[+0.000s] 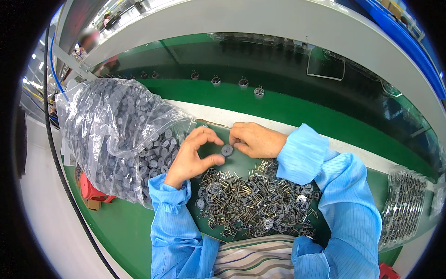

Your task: The person assembles small plastic caps onto electronic pins by hand at a manufacturing workbench.

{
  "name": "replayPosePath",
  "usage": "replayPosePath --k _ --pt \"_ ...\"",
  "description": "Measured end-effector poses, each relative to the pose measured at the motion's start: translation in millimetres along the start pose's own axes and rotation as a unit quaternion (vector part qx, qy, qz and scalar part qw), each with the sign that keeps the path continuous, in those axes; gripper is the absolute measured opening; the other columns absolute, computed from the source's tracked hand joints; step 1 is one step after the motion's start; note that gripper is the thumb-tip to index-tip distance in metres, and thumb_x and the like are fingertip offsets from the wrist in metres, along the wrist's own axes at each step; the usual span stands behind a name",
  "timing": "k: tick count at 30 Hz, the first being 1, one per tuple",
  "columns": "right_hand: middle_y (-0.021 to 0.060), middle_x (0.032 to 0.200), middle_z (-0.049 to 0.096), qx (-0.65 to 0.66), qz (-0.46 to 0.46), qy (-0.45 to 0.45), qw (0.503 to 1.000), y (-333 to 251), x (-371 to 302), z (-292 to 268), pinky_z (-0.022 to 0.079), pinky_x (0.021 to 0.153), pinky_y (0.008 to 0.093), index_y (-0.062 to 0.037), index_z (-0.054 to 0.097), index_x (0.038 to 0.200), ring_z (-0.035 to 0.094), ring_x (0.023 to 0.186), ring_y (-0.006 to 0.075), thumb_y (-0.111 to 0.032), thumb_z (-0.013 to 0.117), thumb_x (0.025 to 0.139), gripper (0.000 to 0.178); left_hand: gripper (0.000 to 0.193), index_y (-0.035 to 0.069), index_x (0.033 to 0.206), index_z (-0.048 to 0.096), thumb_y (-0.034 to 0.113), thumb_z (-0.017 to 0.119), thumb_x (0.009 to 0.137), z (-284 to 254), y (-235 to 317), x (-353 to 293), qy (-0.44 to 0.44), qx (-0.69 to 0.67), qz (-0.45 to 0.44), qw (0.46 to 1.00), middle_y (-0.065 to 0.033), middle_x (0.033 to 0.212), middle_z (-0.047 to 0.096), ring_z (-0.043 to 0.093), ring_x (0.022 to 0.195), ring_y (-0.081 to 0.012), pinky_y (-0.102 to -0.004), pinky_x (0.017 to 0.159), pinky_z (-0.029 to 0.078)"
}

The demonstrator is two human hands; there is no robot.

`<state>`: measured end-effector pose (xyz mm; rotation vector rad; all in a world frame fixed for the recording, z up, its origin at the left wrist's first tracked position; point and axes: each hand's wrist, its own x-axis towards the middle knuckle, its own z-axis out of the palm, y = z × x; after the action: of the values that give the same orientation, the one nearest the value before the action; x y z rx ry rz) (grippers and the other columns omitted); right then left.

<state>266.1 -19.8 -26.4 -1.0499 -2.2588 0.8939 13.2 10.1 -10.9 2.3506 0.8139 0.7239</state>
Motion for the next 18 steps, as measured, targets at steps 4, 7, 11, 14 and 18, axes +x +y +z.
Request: replayPosePath --k 4,7,11,14,18 --pt "0.0134 0.099 0.064 0.056 0.016 -0.197 0.979 -25 -2 -19 0.055 0.079 0.0410 -0.0014 0.067 0.108 0.067 0.093 0.0305 -0.013 0.070 0.092 0.020 0.036 0.007 0.110 0.070 0.012 0.084 0.077 3 7 -4 -0.100 -0.027 -0.084 0.991 -0.0084 0.105 0.065 0.064 0.093 -0.0253 -0.0357 0.078 0.054" --pt "0.0127 0.103 0.067 0.031 -0.066 -0.198 0.977 -34 -11 3 0.054 0.085 0.0440 -0.0033 0.071 0.106 0.067 0.099 0.0331 -0.016 0.072 0.091 0.020 0.034 0.007 0.111 0.070 0.009 0.081 0.080 6 9 -3 -0.070 -0.003 -0.087 0.994 -0.0091 0.103 0.065 0.065 0.093 -0.0260 -0.0378 0.075 0.054" --pt "0.0124 0.102 0.068 0.036 -0.060 -0.209 0.975 -29 -10 15 0.053 0.087 0.0449 -0.0024 0.073 0.099 0.066 0.103 0.0329 -0.020 0.071 0.092 0.019 0.029 0.005 0.108 0.067 0.006 0.077 0.082 14 6 -1 0.006 0.082 -0.023 0.996 -0.0099 0.104 0.066 0.065 0.097 -0.0295 -0.0381 0.074 0.054" --pt "0.0129 0.101 0.068 0.026 -0.063 -0.209 0.976 -27 -11 16 0.053 0.086 0.0463 -0.0023 0.073 0.098 0.067 0.100 0.0340 -0.019 0.071 0.092 0.018 0.025 0.004 0.107 0.064 0.004 0.075 0.083 21 2 0 0.024 0.087 -0.007 0.996 -0.0105 0.103 0.066 0.065 0.096 -0.0309 -0.0382 0.074 0.054" --pt "0.0127 0.094 0.071 0.048 -0.054 -0.180 0.981 -31 -10 7 0.056 0.081 0.0434 -0.0031 0.074 0.096 0.071 0.090 0.0306 -0.016 0.074 0.090 0.014 0.019 0.002 0.106 0.065 0.004 0.072 0.088 24 10 2 0.036 -0.080 -0.127 0.988 -0.0124 0.098 0.067 0.067 0.086 -0.0335 -0.0374 0.071 0.055"
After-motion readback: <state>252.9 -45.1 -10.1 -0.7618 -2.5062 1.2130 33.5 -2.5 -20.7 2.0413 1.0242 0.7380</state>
